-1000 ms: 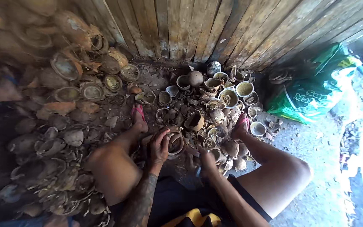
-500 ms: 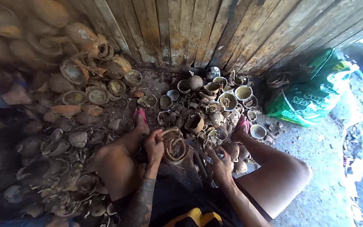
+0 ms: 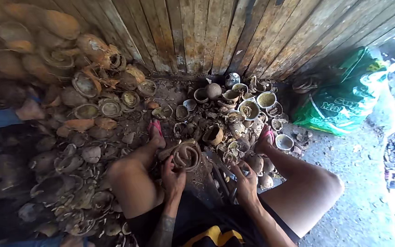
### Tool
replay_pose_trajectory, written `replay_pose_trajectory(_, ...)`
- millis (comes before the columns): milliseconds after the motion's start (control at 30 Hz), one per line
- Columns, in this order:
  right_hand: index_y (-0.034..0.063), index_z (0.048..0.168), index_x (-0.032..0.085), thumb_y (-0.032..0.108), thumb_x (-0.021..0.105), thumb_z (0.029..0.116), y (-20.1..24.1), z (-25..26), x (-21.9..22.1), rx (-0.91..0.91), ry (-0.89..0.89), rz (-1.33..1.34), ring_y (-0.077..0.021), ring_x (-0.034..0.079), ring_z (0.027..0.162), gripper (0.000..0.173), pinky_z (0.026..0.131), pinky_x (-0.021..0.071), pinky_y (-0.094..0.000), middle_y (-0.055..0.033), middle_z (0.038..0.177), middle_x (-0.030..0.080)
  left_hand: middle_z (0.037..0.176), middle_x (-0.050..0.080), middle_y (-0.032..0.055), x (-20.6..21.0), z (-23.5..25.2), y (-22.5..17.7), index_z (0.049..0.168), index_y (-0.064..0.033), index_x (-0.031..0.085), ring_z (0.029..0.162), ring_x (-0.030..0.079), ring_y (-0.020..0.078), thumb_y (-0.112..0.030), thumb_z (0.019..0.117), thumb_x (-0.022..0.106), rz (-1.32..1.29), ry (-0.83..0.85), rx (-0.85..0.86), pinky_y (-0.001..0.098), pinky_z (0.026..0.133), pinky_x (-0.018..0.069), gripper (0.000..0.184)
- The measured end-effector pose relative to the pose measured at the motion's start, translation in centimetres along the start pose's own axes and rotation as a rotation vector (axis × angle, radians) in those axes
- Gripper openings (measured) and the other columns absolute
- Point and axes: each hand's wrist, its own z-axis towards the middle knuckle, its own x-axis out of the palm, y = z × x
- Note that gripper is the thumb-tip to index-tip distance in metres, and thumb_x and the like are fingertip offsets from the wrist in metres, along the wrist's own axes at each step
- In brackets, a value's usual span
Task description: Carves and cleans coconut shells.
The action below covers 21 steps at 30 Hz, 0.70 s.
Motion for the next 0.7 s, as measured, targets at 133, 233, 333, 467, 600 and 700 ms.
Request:
replay_pose_trajectory(133, 0.0074, 0.080, 0.054, 0.007, 0.065, 0.0955, -1.2, 0.6, 0.5, -0.070, 0.084, -0.054, -0.0080, 0.043, 0.042, 0.018, 0.039, 0.0404, -0.0239, 0.0006, 0.059, 0.050, 0.118, 0.063, 0.0220, 0.2, 2.9, -0.8, 0.129, 0.0057, 0.057, 0.104, 0.065, 0.0254, -0.021, 0.0937, 0.072, -0.081, 0.053, -0.021, 0.0399, 0.091, 0.0550, 0.047)
replay_pose_trajectory(233, 0.0092, 0.080, 0.056, 0.006, 0.072, 0.0874, -1.8, 1.3, 1.6, -0.209, 0.159, -0.182, -0.0057, 0.047, 0.046, 0.018, 0.044, 0.0437, -0.0227, 0.0039, 0.060, 0.052, 0.108, 0.071, 0.0172, 0.4, 5.7, -2.2, 0.124, 0.0034, 0.066, 0.100, 0.068, 0.0239, -0.033, 0.1002, 0.065, 0.041, 0.149, 0.026, 0.0443, 0.094, 0.0533, 0.044)
replay_pose_trajectory(333, 0.0104, 0.078, 0.057, 0.007, 0.074, 0.0838, -2.5, 2.1, 2.6, -0.299, 0.155, -0.357, -0.0016, 0.048, 0.052, 0.018, 0.051, 0.0435, -0.0192, 0.0068, 0.062, 0.052, 0.093, 0.070, 0.0184, 1.4, 5.7, -2.7, 0.101, 0.0043, 0.070, 0.090, 0.067, 0.0309, -0.036, 0.0929, 0.072, 0.170, 0.147, 0.125, 0.0515, 0.088, 0.0533, 0.041)
replay_pose_trajectory(467, 0.0075, 0.080, 0.059, 0.014, 0.074, 0.0838, -3.5, 1.9, 2.5, -0.218, 0.212, -0.608, -0.0067, 0.051, 0.056, 0.016, 0.056, 0.0471, -0.0265, 0.0022, 0.066, 0.053, 0.108, 0.061, 0.0223, 1.6, 4.2, -1.5, 0.108, 0.0066, 0.062, 0.104, 0.059, 0.0330, -0.033, 0.0941, 0.071, 0.118, 0.148, 0.063, 0.0474, 0.094, 0.0485, 0.043)
replay_pose_trajectory(600, 0.0081, 0.078, 0.062, 0.007, 0.074, 0.0843, -4.5, 1.2, 1.2, -0.023, 0.211, -0.506, -0.0052, 0.053, 0.055, 0.014, 0.054, 0.0479, -0.0240, 0.0036, 0.065, 0.056, 0.113, 0.071, 0.0154, 1.7, 1.5, -1.0, 0.124, 0.0034, 0.064, 0.098, 0.070, 0.0156, -0.023, 0.0993, 0.066, -0.109, 0.128, 0.040, 0.0329, 0.090, 0.0580, 0.037)
replay_pose_trajectory(700, 0.0016, 0.087, 0.062, 0.004, 0.068, 0.0938, -3.9, 0.1, 0.6, 0.327, 0.092, -0.269, -0.0108, 0.051, 0.049, 0.010, 0.046, 0.0464, -0.0279, -0.0044, 0.066, 0.058, 0.110, 0.072, 0.0147, 3.0, -0.4, 0.5, 0.116, 0.0041, 0.070, 0.100, 0.070, 0.0145, -0.021, 0.0966, 0.066, -0.189, -0.034, 0.179, 0.0304, 0.092, 0.0575, 0.032)
